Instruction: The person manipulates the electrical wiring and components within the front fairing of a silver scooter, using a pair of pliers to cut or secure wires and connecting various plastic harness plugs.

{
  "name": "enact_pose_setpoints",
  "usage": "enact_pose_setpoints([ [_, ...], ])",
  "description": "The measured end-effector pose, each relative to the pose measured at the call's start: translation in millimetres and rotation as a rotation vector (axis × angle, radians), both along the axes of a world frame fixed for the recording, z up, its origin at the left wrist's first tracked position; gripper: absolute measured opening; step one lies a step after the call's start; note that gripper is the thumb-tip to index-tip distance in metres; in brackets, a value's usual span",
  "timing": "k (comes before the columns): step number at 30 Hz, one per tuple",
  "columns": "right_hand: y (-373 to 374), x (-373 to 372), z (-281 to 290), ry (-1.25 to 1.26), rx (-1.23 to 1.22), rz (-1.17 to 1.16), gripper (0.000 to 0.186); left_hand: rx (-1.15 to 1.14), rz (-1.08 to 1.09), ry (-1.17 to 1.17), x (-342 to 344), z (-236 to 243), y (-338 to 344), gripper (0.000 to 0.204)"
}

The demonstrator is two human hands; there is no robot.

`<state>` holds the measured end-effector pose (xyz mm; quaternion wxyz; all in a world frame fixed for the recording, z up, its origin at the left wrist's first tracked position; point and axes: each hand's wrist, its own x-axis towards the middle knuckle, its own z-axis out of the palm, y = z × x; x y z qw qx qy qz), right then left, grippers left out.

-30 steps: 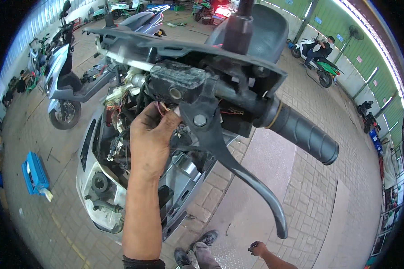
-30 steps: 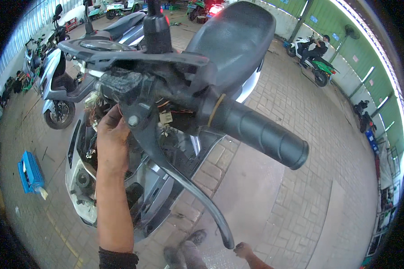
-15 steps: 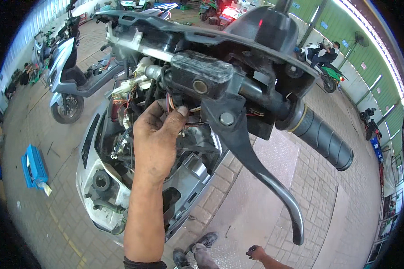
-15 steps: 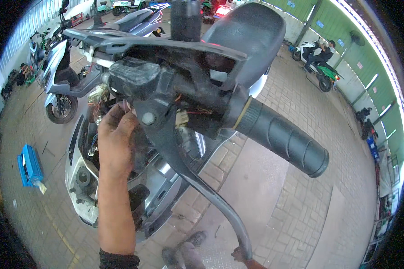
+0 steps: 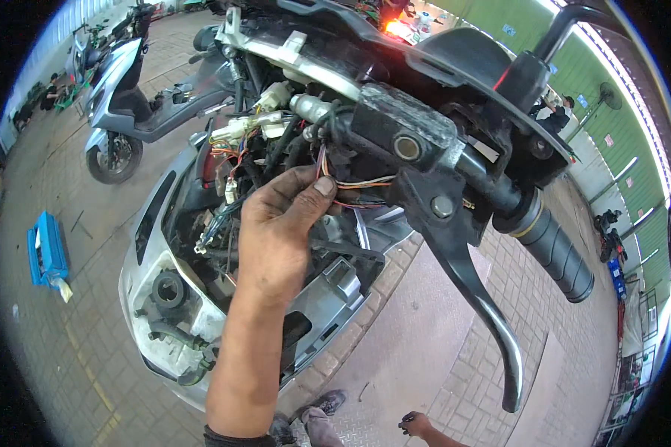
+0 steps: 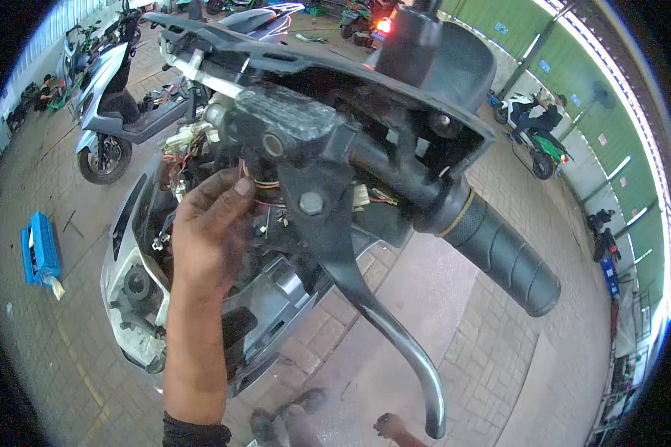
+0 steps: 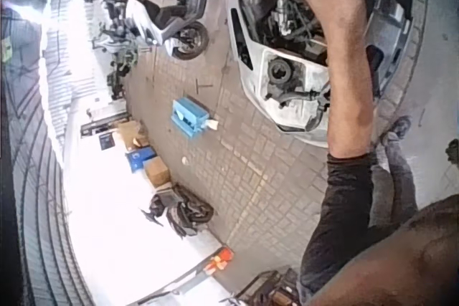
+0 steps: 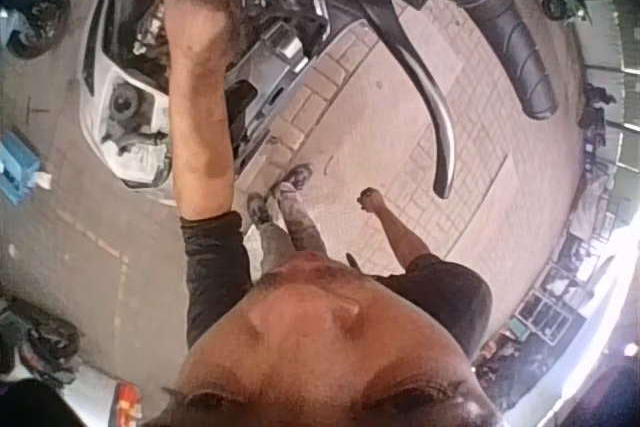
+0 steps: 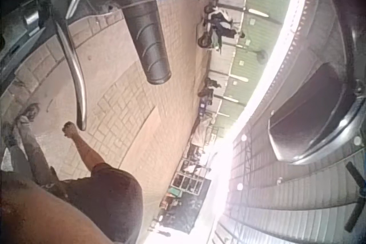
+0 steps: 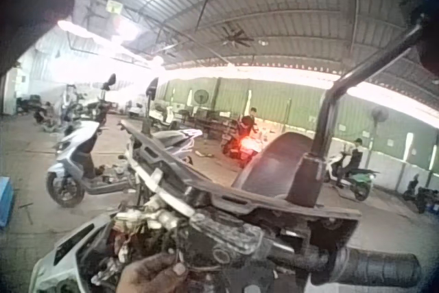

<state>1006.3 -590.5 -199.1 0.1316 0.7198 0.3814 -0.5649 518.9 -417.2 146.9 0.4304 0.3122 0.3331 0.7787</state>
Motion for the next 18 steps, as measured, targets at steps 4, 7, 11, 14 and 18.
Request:
enact_pose_setpoints([
  [4, 6.5, -5.5, 6.0, 0.049, 0.051, -0.013, 0.032, 0.029, -0.008, 0.012, -0.6, -1.2, 0.1, 0.018],
  [7, 10.0, -5.9, 5.0, 0.012, 0.08, -0.004, 0.032, 0.009, -0.007, 0.086, 0.3, -0.6, -2.4, 0.017],
  [11, 12.5, -3.7, -5.2, -0.019, 0.067, 0.076, 0.033, 0.035, -0.038, 0.135, -1.2, -5.5, -2.8, 0.015],
  [14, 13.3, -4.7, -2.0, 0.089, 0.097, 0.178, 0.033, 0.071, -0.12, 0.082, -6.6, -6.2, -7.3, 0.013],
  [18, 12.5, -8.6, 1.0, -0.013, 0.062, 0.045, 0.034, 0.057, -0.198, 0.092, -12.4, -10.6, -8.0, 0.012],
])
